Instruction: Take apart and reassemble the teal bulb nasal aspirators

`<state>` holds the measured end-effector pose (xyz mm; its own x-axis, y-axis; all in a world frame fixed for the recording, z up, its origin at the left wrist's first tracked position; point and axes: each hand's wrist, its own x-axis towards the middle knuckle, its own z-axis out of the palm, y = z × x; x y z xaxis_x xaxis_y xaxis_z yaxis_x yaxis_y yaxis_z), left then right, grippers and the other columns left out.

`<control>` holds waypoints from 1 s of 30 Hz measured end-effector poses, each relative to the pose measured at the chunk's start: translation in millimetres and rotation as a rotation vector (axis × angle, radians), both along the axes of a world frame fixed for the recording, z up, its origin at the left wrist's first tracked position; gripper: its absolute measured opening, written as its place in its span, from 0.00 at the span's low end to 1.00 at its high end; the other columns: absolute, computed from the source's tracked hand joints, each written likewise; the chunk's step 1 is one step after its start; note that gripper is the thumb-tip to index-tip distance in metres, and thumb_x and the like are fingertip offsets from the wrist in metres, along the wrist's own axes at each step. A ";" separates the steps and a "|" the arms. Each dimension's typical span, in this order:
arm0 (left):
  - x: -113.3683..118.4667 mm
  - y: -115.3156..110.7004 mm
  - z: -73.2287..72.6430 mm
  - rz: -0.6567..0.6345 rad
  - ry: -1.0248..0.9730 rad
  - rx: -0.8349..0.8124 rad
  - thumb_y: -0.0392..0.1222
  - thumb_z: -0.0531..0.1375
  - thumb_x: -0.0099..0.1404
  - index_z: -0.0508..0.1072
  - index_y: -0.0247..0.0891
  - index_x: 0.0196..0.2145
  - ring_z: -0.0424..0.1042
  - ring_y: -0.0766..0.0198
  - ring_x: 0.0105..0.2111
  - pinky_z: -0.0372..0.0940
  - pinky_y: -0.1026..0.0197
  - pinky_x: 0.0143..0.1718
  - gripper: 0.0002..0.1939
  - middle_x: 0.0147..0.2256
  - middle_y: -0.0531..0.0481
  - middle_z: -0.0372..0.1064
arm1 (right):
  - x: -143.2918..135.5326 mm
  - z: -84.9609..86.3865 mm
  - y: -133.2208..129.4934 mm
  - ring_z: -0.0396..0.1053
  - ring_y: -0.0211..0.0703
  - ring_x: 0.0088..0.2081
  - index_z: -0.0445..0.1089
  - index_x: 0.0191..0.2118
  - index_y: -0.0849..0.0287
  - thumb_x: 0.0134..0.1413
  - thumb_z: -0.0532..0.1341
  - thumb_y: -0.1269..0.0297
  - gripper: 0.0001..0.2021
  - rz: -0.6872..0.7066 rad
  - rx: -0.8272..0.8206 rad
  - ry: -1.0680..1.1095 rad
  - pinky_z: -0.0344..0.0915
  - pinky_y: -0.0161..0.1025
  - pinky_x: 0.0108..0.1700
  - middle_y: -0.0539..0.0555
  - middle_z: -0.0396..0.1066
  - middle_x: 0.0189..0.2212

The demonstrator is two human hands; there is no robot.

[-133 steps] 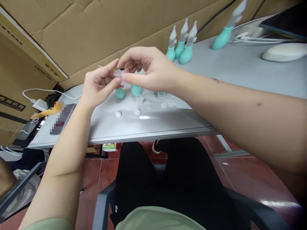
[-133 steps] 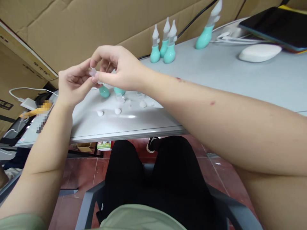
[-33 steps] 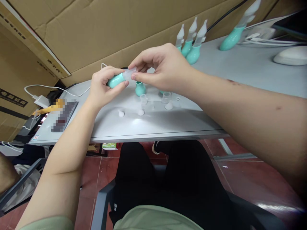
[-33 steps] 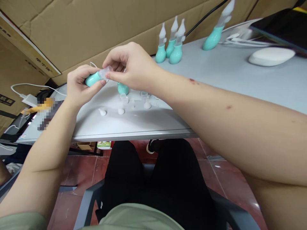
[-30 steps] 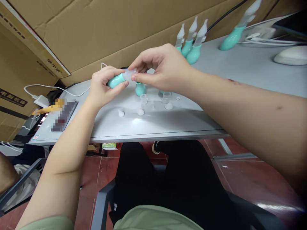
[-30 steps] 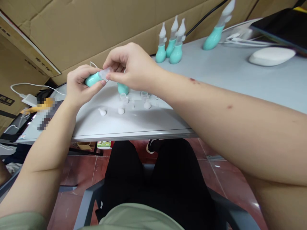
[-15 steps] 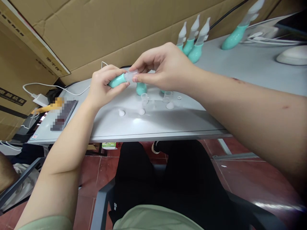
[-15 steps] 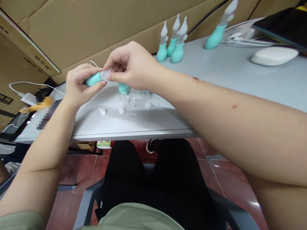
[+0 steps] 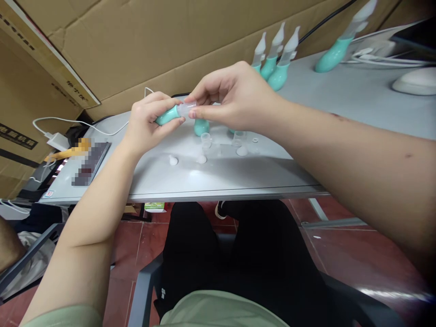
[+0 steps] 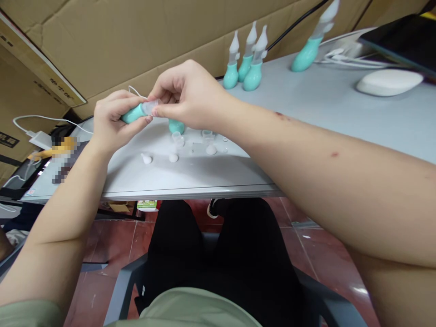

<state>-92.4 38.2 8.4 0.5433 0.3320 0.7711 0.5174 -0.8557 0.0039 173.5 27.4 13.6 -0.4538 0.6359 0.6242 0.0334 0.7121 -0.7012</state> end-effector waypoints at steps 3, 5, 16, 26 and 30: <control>-0.9 1.0 -0.4 -0.001 0.006 0.044 0.69 0.66 0.74 0.86 0.52 0.51 0.81 0.55 0.36 0.80 0.50 0.40 0.23 0.39 0.48 0.79 | 0.4 0.0 -3.7 0.80 0.51 0.37 0.85 0.37 0.41 0.57 0.77 0.61 0.05 -0.011 -0.023 0.009 0.80 0.50 0.40 0.46 0.83 0.36; -1.6 1.0 0.0 -0.042 0.012 0.060 0.66 0.67 0.75 0.85 0.53 0.52 0.81 0.55 0.36 0.79 0.51 0.39 0.20 0.39 0.48 0.80 | 0.5 0.6 -4.9 0.80 0.50 0.37 0.85 0.36 0.43 0.57 0.77 0.63 0.05 -0.001 -0.027 0.009 0.79 0.50 0.42 0.47 0.83 0.36; -1.7 -1.2 2.1 -0.078 0.038 0.075 0.60 0.67 0.77 0.84 0.54 0.56 0.81 0.55 0.37 0.78 0.51 0.40 0.16 0.41 0.47 0.80 | -2.1 -1.0 2.9 0.79 0.48 0.38 0.84 0.37 0.48 0.57 0.76 0.66 0.04 0.039 0.002 -0.004 0.78 0.47 0.41 0.51 0.84 0.38; -3.5 0.7 1.0 0.022 0.028 -0.023 0.67 0.67 0.74 0.84 0.51 0.54 0.82 0.50 0.42 0.80 0.44 0.50 0.22 0.41 0.45 0.78 | -0.3 -0.1 -6.8 0.82 0.56 0.43 0.84 0.36 0.41 0.55 0.78 0.58 0.05 0.025 -0.050 0.022 0.83 0.56 0.45 0.46 0.84 0.39; -3.3 1.2 0.9 0.024 0.018 -0.020 0.66 0.69 0.73 0.85 0.51 0.53 0.82 0.50 0.42 0.80 0.42 0.51 0.22 0.41 0.45 0.77 | -1.5 1.0 -8.2 0.82 0.55 0.44 0.84 0.35 0.42 0.53 0.78 0.60 0.06 0.039 -0.074 0.032 0.84 0.54 0.44 0.46 0.84 0.40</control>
<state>-95.7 39.4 9.3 0.5486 0.3604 0.7544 0.5383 -0.8427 0.0111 172.0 19.2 14.6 -0.4600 0.6629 0.5907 -0.0170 0.6585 -0.7523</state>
